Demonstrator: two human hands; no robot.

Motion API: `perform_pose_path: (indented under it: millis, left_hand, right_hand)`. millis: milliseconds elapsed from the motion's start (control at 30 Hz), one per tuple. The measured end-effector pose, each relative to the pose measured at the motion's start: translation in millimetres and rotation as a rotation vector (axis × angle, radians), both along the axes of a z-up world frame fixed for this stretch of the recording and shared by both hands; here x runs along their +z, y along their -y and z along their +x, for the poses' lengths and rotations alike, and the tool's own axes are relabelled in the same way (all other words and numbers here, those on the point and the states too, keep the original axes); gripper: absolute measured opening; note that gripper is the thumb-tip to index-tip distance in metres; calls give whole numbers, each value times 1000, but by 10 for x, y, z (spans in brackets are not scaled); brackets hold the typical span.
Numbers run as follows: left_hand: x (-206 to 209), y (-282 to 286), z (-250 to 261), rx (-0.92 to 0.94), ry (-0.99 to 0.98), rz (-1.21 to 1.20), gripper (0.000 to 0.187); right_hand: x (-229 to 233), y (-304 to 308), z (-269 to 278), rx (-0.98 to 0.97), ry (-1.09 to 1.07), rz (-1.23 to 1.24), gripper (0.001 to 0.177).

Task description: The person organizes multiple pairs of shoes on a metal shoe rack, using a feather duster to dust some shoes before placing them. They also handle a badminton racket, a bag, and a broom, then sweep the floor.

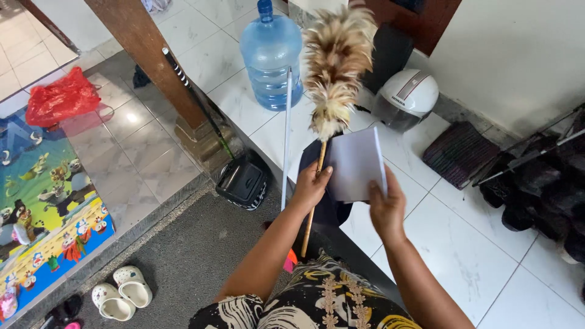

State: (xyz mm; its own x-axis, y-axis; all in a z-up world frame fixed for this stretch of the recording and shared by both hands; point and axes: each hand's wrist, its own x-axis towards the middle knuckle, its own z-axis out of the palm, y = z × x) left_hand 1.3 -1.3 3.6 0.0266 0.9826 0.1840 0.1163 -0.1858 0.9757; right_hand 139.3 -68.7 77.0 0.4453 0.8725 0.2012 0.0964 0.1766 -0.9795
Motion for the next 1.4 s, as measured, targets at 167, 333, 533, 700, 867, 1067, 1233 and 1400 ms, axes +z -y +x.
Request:
perform_pose_path:
  millis: [167, 333, 533, 700, 867, 1067, 1233, 1400]
  left_hand:
    - [86, 25, 43, -32, 161, -92, 22]
    - [32, 28, 27, -21, 170, -60, 19]
    - [-266, -52, 7, -2, 156, -137, 21]
    - [-38, 134, 81, 5, 147, -243, 23]
    - [195, 293, 149, -59, 199, -272, 38]
    - [245, 397, 214, -204, 117, -389, 46]
    - [359, 531, 169, -233, 187, -553, 52]
    - [515, 671, 105, -251, 293, -607, 44]
  right_hand:
    - [-474, -75, -102, 250, 314, -197, 47]
    - [-149, -50, -227, 397, 490, -297, 58]
    - [41, 2, -2, 167, 773, -160, 51]
    - [-527, -63, 290, 216, 795, -635, 68]
    - [-85, 52, 144, 173, 646, -366, 22]
    - [198, 193, -127, 331, 662, -344, 28]
    - [172, 322, -114, 384, 563, -393, 38]
    - [167, 388, -154, 430, 422, -431, 49]
